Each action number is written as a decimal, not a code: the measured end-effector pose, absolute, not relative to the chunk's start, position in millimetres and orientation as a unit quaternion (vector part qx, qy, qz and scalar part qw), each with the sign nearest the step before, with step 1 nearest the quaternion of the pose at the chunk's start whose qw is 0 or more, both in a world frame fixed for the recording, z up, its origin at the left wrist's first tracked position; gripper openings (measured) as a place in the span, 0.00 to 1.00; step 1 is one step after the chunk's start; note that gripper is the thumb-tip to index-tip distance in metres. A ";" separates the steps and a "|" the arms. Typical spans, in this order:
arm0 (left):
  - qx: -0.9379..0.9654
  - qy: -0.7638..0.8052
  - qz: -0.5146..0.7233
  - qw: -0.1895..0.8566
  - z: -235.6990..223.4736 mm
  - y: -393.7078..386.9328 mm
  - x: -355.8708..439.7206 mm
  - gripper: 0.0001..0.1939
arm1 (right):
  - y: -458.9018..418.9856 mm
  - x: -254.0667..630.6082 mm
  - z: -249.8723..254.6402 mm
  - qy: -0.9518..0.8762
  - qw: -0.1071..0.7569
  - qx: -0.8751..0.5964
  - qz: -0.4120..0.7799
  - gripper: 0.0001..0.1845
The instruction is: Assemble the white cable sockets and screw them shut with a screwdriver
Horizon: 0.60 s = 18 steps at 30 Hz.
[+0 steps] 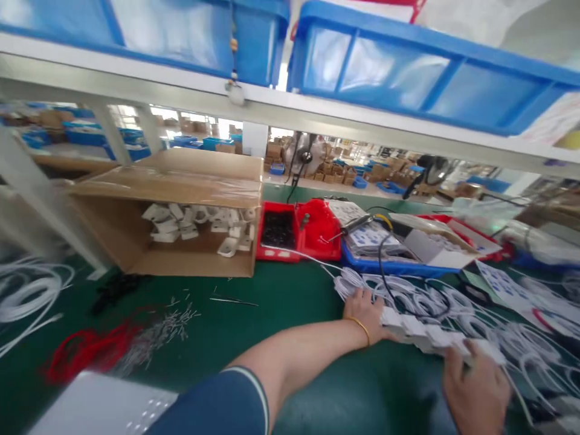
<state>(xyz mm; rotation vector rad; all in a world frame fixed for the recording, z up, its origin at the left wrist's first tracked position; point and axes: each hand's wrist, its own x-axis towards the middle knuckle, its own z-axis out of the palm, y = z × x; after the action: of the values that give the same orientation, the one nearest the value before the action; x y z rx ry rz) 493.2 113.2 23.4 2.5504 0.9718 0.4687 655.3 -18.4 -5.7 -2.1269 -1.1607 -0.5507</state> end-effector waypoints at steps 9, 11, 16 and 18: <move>0.902 0.390 0.143 0.120 23.4 98.4 324.3 0.36 | -55.8 490.4 -64.0 -0.668 0.240 -0.702 -0.055 0.34; 0.889 0.431 0.100 0.115 14.4 100.9 264.0 0.39 | -54.9 491.1 -66.3 -0.692 0.204 -0.686 -0.091 0.34; 0.842 0.526 0.036 0.116 -0.6 98.3 162.5 0.42 | -49.7 497.9 -67.8 -0.701 0.189 -0.674 -0.137 0.36; 0.833 0.538 0.034 0.121 -2.1 92.5 148.8 0.43 | -49.4 496.6 -66.2 -0.699 0.185 -0.677 -0.140 0.37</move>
<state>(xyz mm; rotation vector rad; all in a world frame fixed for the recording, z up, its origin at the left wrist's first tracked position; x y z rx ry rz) 148.8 92.5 -2.1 2.4341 1.5721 0.0991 496.6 -49.4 -66.2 -1.9072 -1.9706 -0.3936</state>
